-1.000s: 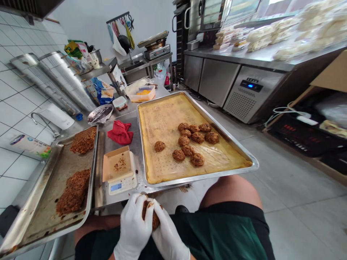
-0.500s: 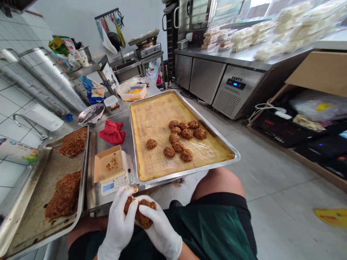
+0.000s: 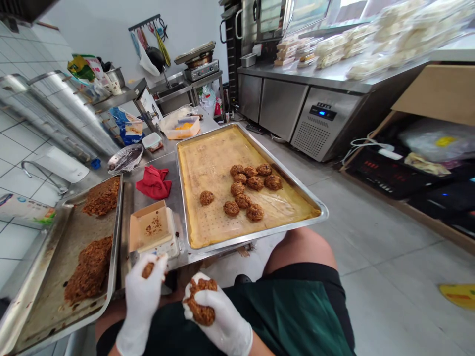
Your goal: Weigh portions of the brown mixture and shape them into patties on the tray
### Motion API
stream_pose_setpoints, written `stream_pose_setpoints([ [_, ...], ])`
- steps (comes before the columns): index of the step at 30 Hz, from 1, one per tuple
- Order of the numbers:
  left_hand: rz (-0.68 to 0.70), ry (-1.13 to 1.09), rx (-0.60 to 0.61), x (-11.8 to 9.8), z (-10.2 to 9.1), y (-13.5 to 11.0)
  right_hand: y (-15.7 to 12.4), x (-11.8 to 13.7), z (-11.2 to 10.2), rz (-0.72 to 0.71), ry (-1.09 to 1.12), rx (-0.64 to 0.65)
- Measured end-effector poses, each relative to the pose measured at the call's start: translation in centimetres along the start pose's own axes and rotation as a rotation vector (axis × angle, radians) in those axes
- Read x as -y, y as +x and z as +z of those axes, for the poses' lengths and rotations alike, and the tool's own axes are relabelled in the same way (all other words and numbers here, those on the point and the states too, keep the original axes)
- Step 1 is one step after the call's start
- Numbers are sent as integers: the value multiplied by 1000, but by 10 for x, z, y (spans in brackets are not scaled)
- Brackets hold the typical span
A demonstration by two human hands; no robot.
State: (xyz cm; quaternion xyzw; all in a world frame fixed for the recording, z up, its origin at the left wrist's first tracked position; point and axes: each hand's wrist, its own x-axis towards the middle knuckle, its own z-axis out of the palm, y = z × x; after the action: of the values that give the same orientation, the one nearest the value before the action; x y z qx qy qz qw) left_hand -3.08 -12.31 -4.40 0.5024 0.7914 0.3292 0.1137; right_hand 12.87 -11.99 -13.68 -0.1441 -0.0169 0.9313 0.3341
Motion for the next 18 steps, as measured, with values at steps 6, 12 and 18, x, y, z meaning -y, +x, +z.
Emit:
stream_pose_setpoints([
  [6,372,304,29,18,-36,92,4,-3,-4,29,37,-20],
  [12,431,389,36,17,-62,114,9,-5,-12,6,80,-76],
  [18,308,242,13,-8,-60,27,7,3,-17,-13,85,-24],
])
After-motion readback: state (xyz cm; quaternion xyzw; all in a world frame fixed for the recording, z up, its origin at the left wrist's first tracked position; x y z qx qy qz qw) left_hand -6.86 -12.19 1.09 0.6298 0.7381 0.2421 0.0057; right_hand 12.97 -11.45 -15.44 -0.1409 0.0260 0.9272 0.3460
